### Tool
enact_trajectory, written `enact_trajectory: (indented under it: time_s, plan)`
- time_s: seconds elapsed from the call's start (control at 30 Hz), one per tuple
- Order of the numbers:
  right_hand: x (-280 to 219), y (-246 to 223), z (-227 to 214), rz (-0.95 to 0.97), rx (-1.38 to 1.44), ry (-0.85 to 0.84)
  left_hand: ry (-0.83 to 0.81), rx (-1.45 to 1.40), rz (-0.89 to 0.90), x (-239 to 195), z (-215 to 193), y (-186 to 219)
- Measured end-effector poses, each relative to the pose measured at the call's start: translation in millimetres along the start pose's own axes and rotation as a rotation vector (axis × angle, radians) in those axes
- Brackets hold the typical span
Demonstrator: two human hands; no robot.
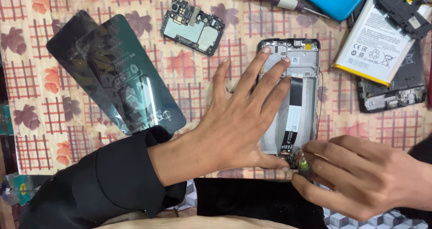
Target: The person disassembles a smartphone on a patterned table, using a screwdriver and a plastic pry tool to remove screws, disconnect ribbon cables, and lift out the battery and motherboard. The person then cleans the interior with a brush and begins reassembly by reconnecting components.
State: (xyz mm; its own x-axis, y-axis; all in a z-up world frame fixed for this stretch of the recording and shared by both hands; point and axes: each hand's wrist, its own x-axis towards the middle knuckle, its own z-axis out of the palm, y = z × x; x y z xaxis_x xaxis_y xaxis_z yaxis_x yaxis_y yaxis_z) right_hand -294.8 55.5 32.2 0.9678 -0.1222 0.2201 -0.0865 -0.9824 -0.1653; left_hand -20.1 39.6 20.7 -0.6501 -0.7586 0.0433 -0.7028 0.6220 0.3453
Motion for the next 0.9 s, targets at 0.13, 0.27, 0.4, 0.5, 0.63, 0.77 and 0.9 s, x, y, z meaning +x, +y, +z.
enact_trajectory:
  time_s: [0.13, 0.27, 0.4, 0.5, 0.63, 0.77, 0.9]
  plan:
    - [10, 10, 1, 0.075, 0.100, 0.027, 0.007, 0.008, 0.007, -1, 1, -1]
    - [8, 32, -8, 0.102, 0.280, -0.095, 0.006, 0.029, 0.022, -1, 3, -4]
    - [-6, 42, -7, 0.069, 0.284, -0.113, 0.019, 0.045, 0.029, 1, 8, -6]
    - [-14, 45, -2, 0.009, 0.366, -0.059, 0.029, 0.047, 0.039, -2, 11, -6]
    - [-4, 55, -24, -0.010, 0.637, 0.013, 0.051, 0.052, 0.053, -1, 8, -7]
    - [-10, 80, -50, -0.142, 0.428, -0.011, 0.073, 0.054, 0.068, -1, 5, -8]
    - [-47, 106, -29, 0.312, 0.842, 0.706, 0.163, 0.008, 0.175, 1, 3, -9]
